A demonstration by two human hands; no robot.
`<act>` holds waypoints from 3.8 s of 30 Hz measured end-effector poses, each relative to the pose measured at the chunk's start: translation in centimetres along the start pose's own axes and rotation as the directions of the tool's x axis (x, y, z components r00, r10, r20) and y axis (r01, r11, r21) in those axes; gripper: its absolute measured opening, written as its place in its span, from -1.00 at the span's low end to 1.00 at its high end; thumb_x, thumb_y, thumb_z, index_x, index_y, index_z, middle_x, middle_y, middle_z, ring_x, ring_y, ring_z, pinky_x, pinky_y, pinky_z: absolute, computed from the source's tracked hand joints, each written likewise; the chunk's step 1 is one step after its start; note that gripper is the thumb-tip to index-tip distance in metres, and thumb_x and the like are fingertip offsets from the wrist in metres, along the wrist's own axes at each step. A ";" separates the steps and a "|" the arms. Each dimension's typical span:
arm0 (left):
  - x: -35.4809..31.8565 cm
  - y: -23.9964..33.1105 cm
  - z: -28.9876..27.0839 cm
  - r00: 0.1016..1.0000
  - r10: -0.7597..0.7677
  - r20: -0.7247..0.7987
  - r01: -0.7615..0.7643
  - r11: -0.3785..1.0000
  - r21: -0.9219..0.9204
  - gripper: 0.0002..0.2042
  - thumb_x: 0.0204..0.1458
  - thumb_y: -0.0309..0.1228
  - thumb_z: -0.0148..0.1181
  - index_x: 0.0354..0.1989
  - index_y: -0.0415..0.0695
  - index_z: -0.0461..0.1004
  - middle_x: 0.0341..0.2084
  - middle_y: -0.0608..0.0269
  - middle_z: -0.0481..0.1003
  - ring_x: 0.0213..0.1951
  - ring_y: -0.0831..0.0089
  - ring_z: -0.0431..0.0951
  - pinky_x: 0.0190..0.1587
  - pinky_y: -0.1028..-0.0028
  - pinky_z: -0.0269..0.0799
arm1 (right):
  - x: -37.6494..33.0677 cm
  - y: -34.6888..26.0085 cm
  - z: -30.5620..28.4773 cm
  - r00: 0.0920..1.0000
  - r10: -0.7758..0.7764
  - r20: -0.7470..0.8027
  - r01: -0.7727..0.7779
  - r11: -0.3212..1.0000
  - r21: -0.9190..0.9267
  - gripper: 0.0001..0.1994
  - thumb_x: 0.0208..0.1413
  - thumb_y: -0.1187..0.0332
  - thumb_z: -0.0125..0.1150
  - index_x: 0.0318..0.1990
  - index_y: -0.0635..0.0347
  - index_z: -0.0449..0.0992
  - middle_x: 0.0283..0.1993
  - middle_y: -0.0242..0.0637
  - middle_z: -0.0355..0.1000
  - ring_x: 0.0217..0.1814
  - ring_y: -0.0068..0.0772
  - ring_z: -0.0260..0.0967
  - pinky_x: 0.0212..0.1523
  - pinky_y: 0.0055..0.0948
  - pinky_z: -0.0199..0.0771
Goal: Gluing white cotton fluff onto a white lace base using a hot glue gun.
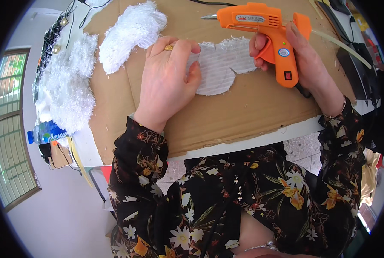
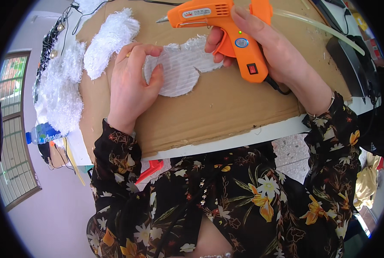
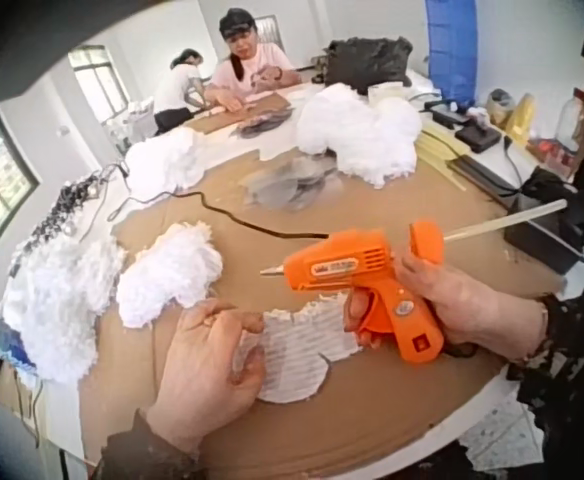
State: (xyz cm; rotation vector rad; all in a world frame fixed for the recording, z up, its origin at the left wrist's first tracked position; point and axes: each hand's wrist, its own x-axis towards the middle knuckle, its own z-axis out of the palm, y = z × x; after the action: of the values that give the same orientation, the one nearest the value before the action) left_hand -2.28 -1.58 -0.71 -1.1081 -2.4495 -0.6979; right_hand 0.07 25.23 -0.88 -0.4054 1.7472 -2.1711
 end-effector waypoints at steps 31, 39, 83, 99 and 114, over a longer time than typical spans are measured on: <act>0.0 0.4 -0.6 1.000 0.007 0.028 -0.008 0.999 0.038 -0.73 -0.15 -0.59 0.17 -0.21 -0.16 0.40 -0.65 0.16 0.43 -0.37 0.12 0.50 0.07 0.19 0.30 | -0.2 -0.2 -0.1 0.996 0.044 -0.073 -0.045 0.999 -0.012 -0.42 0.30 -0.13 -0.29 -0.10 0.29 0.40 -0.19 -0.21 0.41 -0.29 -0.47 0.45 -0.25 -0.44 0.59; 0.0 0.7 -0.9 0.999 -0.023 0.047 0.021 0.999 0.048 -0.69 -0.15 -0.56 0.22 -0.16 -0.15 0.41 -0.61 0.19 0.47 -0.19 0.11 0.50 0.09 0.21 0.23 | -0.1 -2.5 -0.5 0.950 0.129 -0.284 -0.102 0.989 0.110 -0.43 0.28 -0.12 -0.17 -0.09 0.34 0.37 -0.17 -0.10 0.45 -0.25 -0.19 0.53 -0.11 -0.22 0.59; -0.7 -0.1 -1.8 0.921 -0.222 -0.320 0.092 0.923 -0.374 -0.90 -0.04 -0.49 0.28 -0.44 -0.16 0.45 -0.53 0.21 0.50 -0.35 0.22 0.50 -0.10 0.28 0.40 | -0.4 -1.1 -2.0 0.998 -0.042 -0.049 0.046 0.996 0.077 -0.41 0.31 -0.14 -0.34 -0.10 0.30 0.34 -0.18 -0.16 0.35 -0.20 -0.36 0.40 0.23 0.00 0.28; -2.5 3.0 -4.0 0.970 0.146 0.194 -0.143 0.989 -0.031 -0.71 -0.20 -0.25 0.39 -0.39 -0.14 0.46 -0.27 0.21 0.52 -0.13 0.16 0.50 0.00 0.15 0.38 | -2.3 -5.8 1.1 0.983 0.155 0.099 -0.082 0.851 -0.520 -0.30 0.15 -0.26 -0.04 -0.09 0.38 0.43 -0.24 -0.16 0.44 -0.15 -0.29 0.41 -0.04 -0.29 0.40; -2.8 2.5 -2.4 0.926 0.227 0.303 -0.254 0.966 0.050 -0.64 -0.11 -0.27 0.29 -0.14 -0.12 0.42 -0.12 0.13 0.48 -0.08 0.22 0.48 0.04 0.15 0.34 | 0.0 -5.3 2.4 0.993 0.120 -0.008 -0.107 0.852 -0.513 -0.50 0.22 -0.07 0.00 -0.19 0.30 0.48 -0.31 -0.25 0.48 -0.24 -0.46 0.40 -0.17 -0.45 0.39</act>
State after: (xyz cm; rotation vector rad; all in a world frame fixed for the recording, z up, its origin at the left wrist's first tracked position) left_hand 1.71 -3.19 0.49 -1.5405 -2.4887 -0.3660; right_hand 0.71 24.18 4.81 -0.4343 2.2661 -1.5852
